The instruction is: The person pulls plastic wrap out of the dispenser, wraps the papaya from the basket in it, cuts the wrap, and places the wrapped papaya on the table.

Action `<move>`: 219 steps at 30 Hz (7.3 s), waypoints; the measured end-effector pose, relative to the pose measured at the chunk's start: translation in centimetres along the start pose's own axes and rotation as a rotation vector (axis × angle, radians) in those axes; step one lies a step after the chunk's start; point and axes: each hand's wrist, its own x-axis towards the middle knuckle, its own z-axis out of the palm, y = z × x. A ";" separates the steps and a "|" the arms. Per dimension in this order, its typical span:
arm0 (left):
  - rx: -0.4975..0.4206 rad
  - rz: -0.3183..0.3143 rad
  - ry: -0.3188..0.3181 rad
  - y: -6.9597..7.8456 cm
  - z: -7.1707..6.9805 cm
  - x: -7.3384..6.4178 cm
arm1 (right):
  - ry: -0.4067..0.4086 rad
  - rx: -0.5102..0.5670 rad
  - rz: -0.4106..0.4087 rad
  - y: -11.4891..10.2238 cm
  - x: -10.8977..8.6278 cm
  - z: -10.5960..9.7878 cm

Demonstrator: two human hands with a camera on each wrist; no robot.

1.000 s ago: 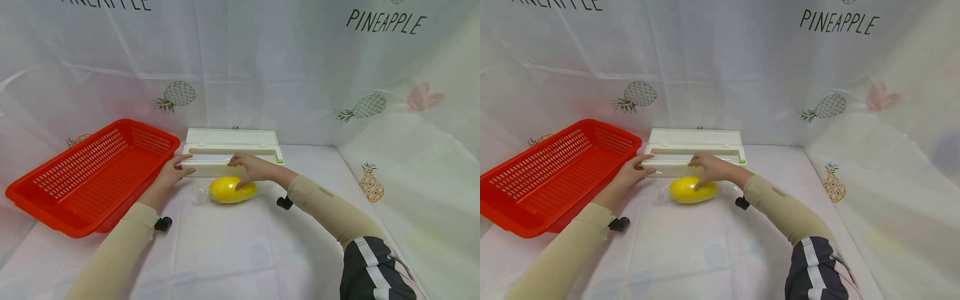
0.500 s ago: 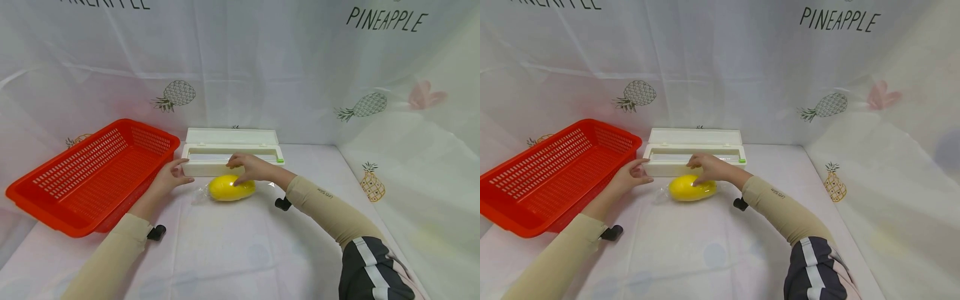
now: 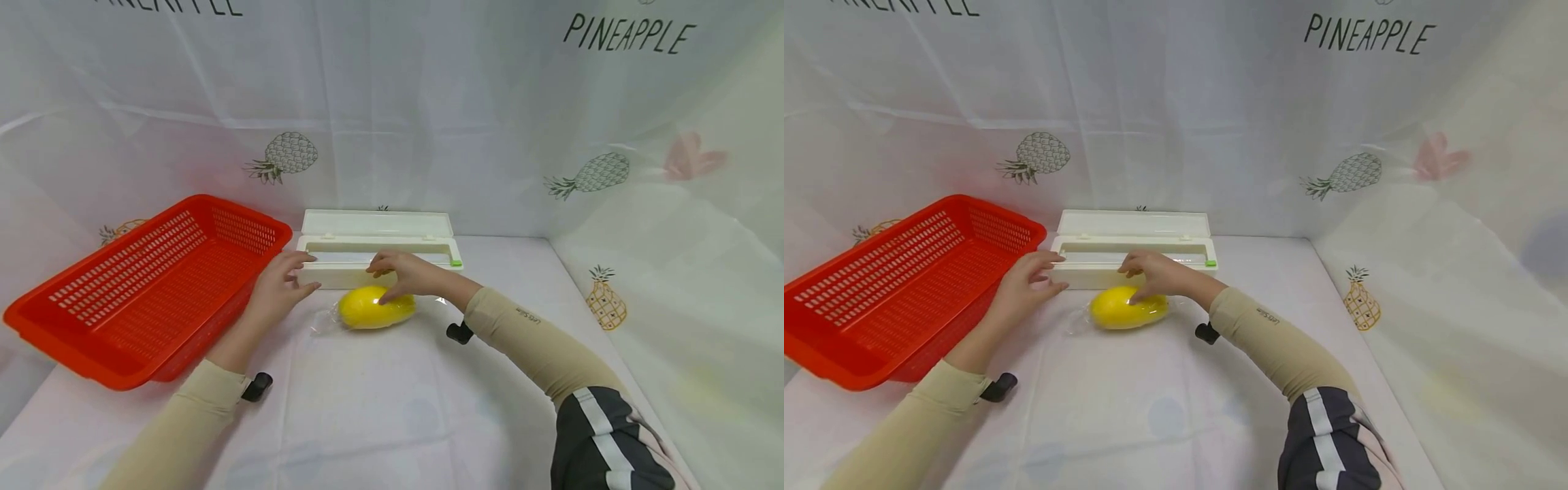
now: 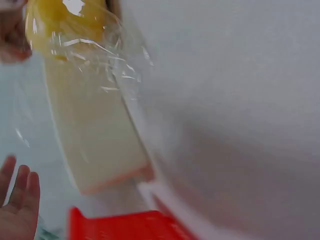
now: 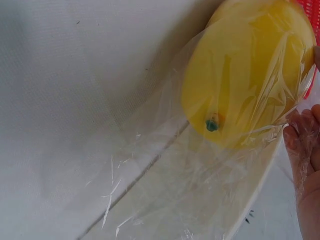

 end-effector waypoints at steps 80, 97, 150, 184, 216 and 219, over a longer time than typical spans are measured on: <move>0.371 0.122 -0.296 3.3 4.6 2.9 | 0.202 -0.114 -0.065 1.5 -1.2 2.1; 0.452 0.251 -0.113 2.8 5.6 1.3 | 0.326 -0.163 -0.076 1.3 -1.8 3.8; 0.433 0.656 0.085 1.6 6.3 -0.5 | 0.346 -0.334 -0.211 0.7 -2.2 5.4; -0.269 -0.170 -0.558 0.3 4.5 0.2 | 0.093 -0.312 -0.364 -0.4 -5.4 6.0; -0.348 -0.329 -0.497 3.3 7.5 -5.1 | 0.530 0.215 0.119 -2.7 -9.9 9.5; -0.439 -0.344 -0.512 3.1 7.8 -5.2 | 0.507 0.400 0.299 -3.2 -9.6 9.6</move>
